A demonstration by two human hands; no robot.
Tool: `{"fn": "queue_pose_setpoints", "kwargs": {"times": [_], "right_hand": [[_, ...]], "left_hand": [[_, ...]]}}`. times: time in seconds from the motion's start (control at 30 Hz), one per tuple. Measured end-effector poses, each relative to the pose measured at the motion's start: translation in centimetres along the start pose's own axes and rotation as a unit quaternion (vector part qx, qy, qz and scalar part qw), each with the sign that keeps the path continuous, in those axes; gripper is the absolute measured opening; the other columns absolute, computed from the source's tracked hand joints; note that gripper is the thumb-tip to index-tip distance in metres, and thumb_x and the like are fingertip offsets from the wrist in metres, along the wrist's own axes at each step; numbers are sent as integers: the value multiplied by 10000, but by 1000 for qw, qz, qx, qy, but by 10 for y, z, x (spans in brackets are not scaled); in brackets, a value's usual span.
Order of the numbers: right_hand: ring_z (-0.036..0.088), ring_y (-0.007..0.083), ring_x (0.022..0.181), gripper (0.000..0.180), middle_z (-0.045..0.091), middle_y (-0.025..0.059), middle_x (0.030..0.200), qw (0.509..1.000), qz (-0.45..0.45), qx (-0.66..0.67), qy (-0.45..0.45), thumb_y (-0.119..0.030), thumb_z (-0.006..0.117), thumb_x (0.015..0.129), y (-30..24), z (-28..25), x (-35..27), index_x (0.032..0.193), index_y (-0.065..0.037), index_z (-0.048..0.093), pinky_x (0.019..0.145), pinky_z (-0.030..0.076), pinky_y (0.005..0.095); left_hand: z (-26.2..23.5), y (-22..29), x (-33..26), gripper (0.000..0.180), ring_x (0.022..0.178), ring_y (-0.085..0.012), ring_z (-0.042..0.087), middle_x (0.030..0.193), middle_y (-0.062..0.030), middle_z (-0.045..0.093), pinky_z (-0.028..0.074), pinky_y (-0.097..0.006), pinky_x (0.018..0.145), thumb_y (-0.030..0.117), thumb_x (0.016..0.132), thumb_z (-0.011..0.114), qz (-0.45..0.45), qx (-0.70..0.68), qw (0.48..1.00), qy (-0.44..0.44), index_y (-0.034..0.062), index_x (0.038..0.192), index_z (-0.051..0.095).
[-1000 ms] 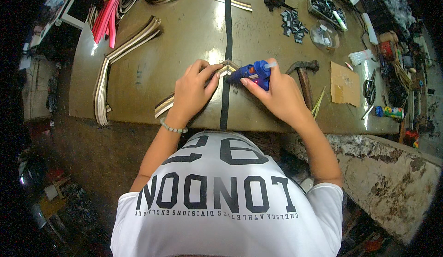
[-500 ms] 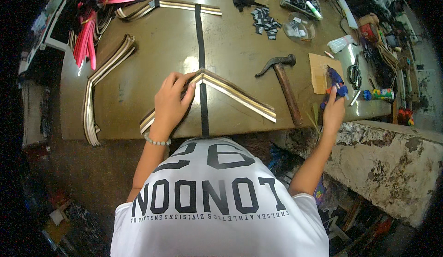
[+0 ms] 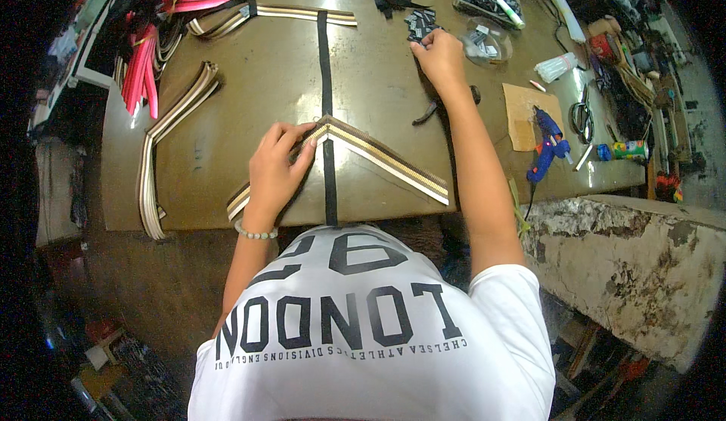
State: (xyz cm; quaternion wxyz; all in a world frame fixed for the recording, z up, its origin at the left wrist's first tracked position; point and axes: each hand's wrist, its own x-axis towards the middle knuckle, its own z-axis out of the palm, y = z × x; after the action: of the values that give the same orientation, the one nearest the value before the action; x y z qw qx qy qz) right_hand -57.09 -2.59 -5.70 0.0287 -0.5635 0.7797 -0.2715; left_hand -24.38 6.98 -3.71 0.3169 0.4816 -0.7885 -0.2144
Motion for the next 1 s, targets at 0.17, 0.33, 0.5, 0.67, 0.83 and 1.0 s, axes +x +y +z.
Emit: {"fn": "queue_pose_setpoints", "kwargs": {"times": [0.17,0.33,0.5,0.67,0.83,1.0], "right_hand": [[662,132,714,230,721,64,800,996,-4,91,-13,-179,802,763,13,-2,-3,907,-19,720,675,517,283],[660,150,745,278,711,79,849,995,29,85,-45,-167,760,809,10,-7,-4,1037,-20,699,707,515,299],[661,279,883,156,681,159,931,985,-107,127,45,-102,649,883,-35,-43,-46,1019,-42,696,796,514,369],[654,243,898,184,665,128,988,904,-266,250,-224,-75,653,902,-94,-67,-125,1076,-18,672,804,507,331],[650,166,855,324,672,103,974,862,-141,374,-311,-12,645,912,-115,-63,-161,1230,-3,577,766,521,283],[585,66,778,396,645,43,932,880,12,402,-252,-21,681,899,-103,-53,-163,1272,-16,549,665,485,205]], "left_hand": [[-3,-1,-3,214,806,-230,623,913,-58,605,511,-340,689,218,898,681,2,22,1000,-20,128,1089,714],[-5,1,-5,226,814,-243,626,917,-67,602,511,-346,702,216,903,677,10,16,1000,-21,119,1105,705],[-10,8,-11,212,811,-234,610,926,-54,603,500,-360,665,192,891,679,-5,-6,999,37,115,1087,706],[-18,17,-14,196,823,-226,613,938,-59,655,497,-349,667,207,902,680,27,-25,998,54,95,1059,714],[-24,26,-14,163,678,-181,580,806,-95,663,472,-297,622,169,849,755,-54,-189,978,-74,15,874,709],[-15,17,-1,187,640,-163,564,735,-91,642,449,-294,609,168,861,742,-112,-172,978,-30,-10,838,688]]}}
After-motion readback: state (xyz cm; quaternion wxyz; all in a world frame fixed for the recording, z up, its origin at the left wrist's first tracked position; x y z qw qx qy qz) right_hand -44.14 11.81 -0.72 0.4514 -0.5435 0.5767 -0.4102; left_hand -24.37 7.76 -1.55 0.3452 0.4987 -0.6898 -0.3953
